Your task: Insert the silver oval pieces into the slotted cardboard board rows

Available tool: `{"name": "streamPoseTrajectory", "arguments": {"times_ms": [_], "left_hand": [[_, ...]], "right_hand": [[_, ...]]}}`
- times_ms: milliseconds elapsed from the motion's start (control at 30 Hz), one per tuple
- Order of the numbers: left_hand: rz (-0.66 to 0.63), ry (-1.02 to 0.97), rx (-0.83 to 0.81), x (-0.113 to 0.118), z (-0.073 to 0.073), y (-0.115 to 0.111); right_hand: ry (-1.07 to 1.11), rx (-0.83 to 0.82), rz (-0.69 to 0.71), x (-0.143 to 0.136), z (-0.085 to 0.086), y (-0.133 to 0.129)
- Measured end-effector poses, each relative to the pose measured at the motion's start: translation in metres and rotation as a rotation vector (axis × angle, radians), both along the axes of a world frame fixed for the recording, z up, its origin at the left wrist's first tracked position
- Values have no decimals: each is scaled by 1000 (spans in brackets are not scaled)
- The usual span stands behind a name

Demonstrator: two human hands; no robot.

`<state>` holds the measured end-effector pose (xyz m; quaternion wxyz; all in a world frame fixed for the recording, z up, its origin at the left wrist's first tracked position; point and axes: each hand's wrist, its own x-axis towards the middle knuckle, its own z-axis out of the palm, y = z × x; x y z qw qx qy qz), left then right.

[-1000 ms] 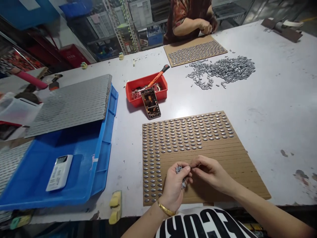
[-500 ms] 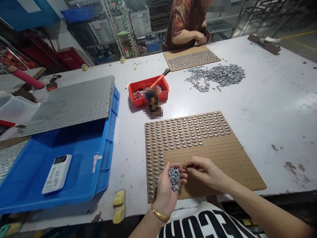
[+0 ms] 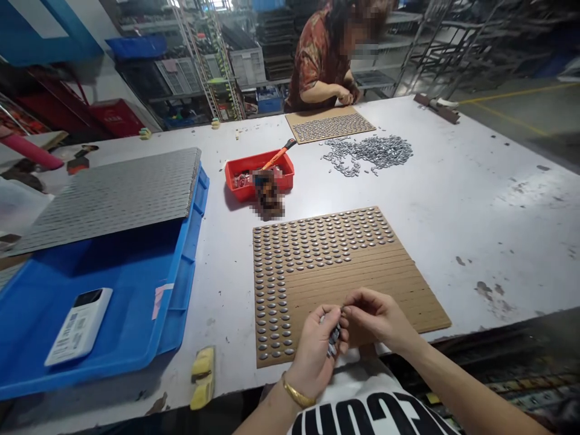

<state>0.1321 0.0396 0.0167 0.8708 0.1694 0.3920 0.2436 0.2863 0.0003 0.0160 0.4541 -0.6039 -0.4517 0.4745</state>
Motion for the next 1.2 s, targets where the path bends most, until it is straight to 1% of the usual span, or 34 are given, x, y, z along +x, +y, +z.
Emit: {"name": "streamPoseTrajectory", "arguments": {"times_ms": [100,200,300,367,467,500,567,700,867,967,1100,1200], "left_hand": [[-39,50,77,7,-2,-3],[-91,96,56,17,-1,0],[-109,130,10,32,3,11],[-54,123,-46,42,6,21],[79,84,-136,52,8,34],[92,88,-147,54,8,37],[81,106,-158,57,7,38],[73,113,-183,63,5,33],[76,126,-178,72,5,33],[64,110,-162,75,4,33],[21,93,-124,78,3,32],[30,107,-108,81,3,32]], "right_hand": [[-200,85,58,5,0,-9],[-286,195,142,17,1,-13],[-371,257,178,41,1,-9],[-450,259,127,63,-2,1],[-565,234,13,98,-10,25],[-597,248,-11,107,-14,34],[-646,256,2,119,-23,51],[-704,304,88,122,-37,71],[-837,315,135,123,-45,77],[-942,330,162,124,-47,78],[-1103,324,218,122,-44,79],[-1152,313,257,122,-42,83]]}}
